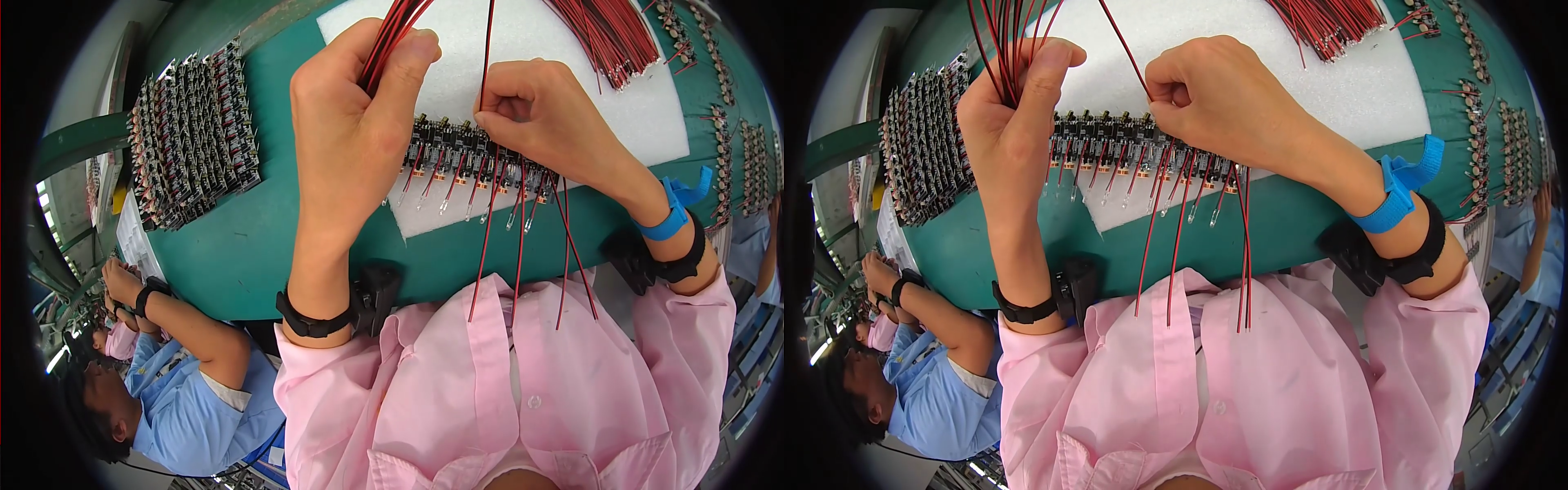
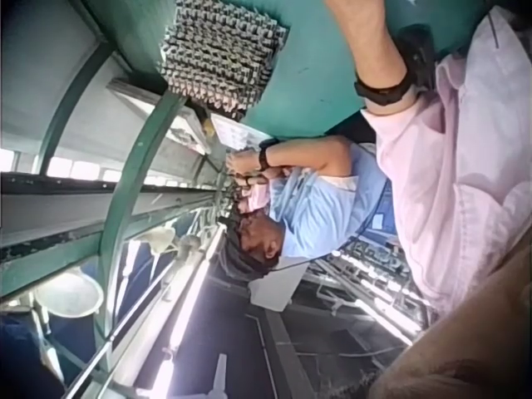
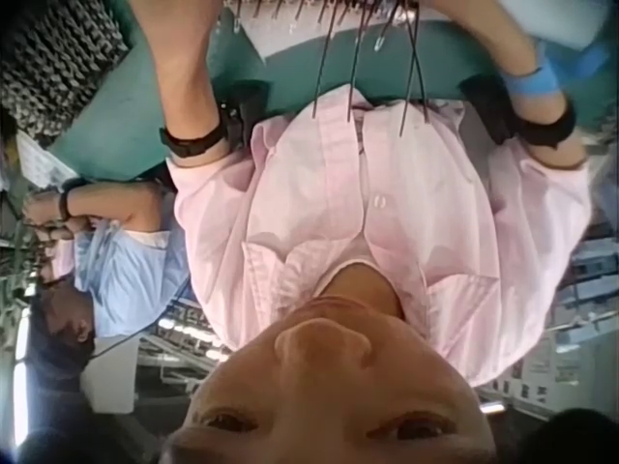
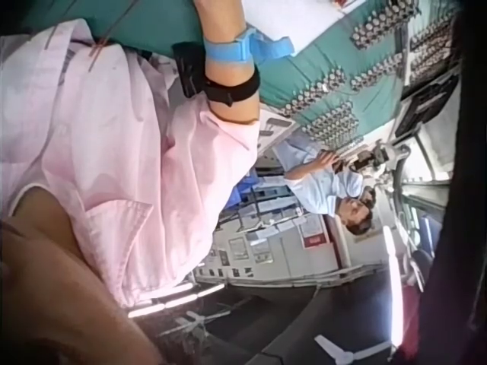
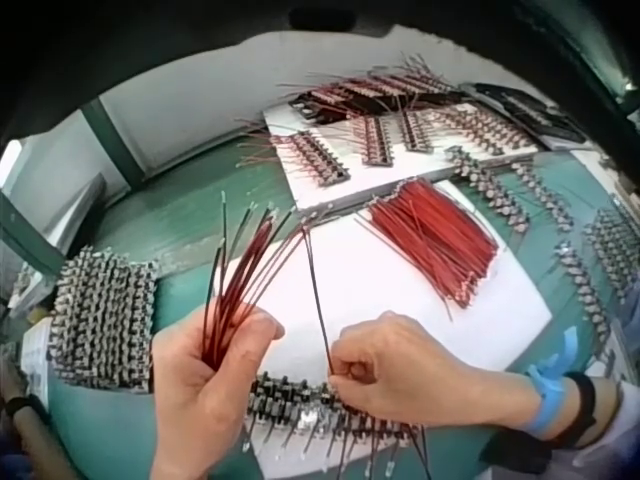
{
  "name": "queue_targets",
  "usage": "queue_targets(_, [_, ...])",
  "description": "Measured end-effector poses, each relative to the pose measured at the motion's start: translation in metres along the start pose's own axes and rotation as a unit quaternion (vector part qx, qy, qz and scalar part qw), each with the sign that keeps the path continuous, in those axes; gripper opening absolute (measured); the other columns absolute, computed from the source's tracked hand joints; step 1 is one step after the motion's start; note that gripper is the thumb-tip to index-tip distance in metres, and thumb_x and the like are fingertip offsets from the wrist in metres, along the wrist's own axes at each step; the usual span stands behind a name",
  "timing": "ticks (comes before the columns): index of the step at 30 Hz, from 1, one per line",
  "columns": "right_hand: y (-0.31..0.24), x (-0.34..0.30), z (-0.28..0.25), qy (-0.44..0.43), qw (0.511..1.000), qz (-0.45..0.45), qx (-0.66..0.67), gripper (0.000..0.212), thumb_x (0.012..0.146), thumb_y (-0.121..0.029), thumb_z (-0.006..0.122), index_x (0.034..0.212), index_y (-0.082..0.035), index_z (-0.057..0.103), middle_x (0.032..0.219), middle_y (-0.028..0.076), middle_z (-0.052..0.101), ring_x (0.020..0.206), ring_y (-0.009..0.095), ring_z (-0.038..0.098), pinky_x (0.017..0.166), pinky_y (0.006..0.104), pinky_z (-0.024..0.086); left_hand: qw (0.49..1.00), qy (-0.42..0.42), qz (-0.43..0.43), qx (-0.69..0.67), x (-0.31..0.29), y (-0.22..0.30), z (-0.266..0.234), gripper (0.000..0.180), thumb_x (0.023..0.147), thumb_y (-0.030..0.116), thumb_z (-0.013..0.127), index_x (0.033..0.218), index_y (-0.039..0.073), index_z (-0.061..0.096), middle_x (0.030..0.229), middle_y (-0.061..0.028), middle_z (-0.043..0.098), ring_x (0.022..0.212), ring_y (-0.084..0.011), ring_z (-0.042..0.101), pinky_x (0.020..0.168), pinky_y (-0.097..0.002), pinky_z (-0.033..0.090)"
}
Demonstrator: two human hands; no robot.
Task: The person picks up a bundle of red wires and inserts them one by one into the connectors on a circuit board strip. After repeating this action, the person places the completed strip onto a stack and picks up another strip to continue.
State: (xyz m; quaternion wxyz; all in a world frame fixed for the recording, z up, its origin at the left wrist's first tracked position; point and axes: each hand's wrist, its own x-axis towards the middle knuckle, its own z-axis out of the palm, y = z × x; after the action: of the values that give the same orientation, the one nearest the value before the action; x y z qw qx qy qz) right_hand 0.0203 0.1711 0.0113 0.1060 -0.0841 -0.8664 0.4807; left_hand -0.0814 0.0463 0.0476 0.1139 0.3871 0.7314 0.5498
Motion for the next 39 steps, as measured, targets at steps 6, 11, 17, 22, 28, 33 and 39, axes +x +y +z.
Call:
queue_targets(6, [-0.001,-0.003,0.000,-0.016,0.999,-0.016,-0.044,0.007,0.065,0.001,0.054,0.062,0.002,0.048,0.054,0.003,0.044,0.048,0.007,0.040,0.044,0.0210,0.033,1.000,0.005,0.002,0.005,-0.001,0.001,0.001,0.018,0.077,0.012,0.054,0.069,-0.004,0.053,0.048,0.0019,0.034,0.046,-0.0041,0.027,0.039,-0.0219,0.021])
queue_targets(11, [-0.001,-0.005,0.001,0.001,0.996,-0.041,-0.073,0.007,0.065,0.000,0.055,0.064,0.002,0.049,0.056,0.005,0.047,0.050,0.013,0.044,0.048,0.0242,0.036,1.000,0.005,0.006,-0.004,-0.001,-0.001,0.000,0.018,0.077,0.013,0.055,0.069,-0.003,0.055,0.048,0.0049,0.033,0.046,-0.0026,0.025,0.040,-0.0207,0.018])
queue_targets(17, [-0.001,-0.008,0.001,0.006,0.987,-0.122,-0.105,0.008,0.064,-0.001,0.058,0.066,0.000,0.050,0.062,0.005,0.049,0.058,0.019,0.048,0.058,0.0278,0.037,0.988,-0.006,-0.053,-0.143,0.001,-0.001,-0.007,0.020,0.082,0.017,0.048,0.079,-0.001,0.056,0.053,0.0071,0.036,0.045,-0.0007,0.026,0.041,-0.0172,0.018])
queue_targets(22, [-0.008,-0.006,-0.005,-0.050,0.970,-0.161,-0.177,0.008,0.064,0.000,0.057,0.068,-0.002,0.051,0.065,0.006,0.048,0.062,0.022,0.048,0.063,0.0295,0.037,0.935,-0.014,-0.127,-0.331,0.005,-0.004,-0.019,0.025,0.086,0.020,0.041,0.086,-0.002,0.052,0.055,0.0044,0.036,0.044,-0.0024,0.026,0.041,-0.0173,0.020])
queue_targets(28, [-0.025,-0.005,-0.011,-0.090,0.917,-0.220,-0.321,0.007,0.065,0.000,0.055,0.070,-0.002,0.052,0.066,0.007,0.047,0.065,0.024,0.047,0.065,0.0303,0.036,0.826,-0.082,-0.173,-0.530,0.007,-0.024,-0.011,0.025,0.089,0.017,0.031,0.097,-0.002,0.045,0.084,-0.0090,0.053,0.072,-0.0141,0.051,0.063,-0.0237,0.041])
queue_targets(33, [-0.035,0.011,-0.011,-0.068,0.953,-0.174,-0.238,0.005,0.068,-0.003,0.055,0.071,-0.001,0.052,0.059,0.006,0.047,0.056,0.015,0.047,0.054,0.0264,0.035,0.849,-0.004,-0.198,-0.490,0.005,-0.017,0.002,0.026,0.087,0.018,0.033,0.097,-0.004,0.043,0.100,-0.0220,0.052,0.085,-0.0268,0.056,0.074,-0.0342,0.047])
queue_targets(39, [-0.030,0.031,-0.001,-0.008,0.993,-0.116,-0.008,0.007,0.073,-0.007,0.054,0.070,0.000,0.053,0.051,0.002,0.045,0.046,0.005,0.039,0.042,0.0202,0.030,0.876,-0.012,-0.168,-0.451,0.005,-0.008,0.011,0.025,0.087,0.018,0.036,0.094,-0.004,0.046,0.101,-0.0197,0.052,0.082,-0.0223,0.056,0.070,-0.0297,0.046])
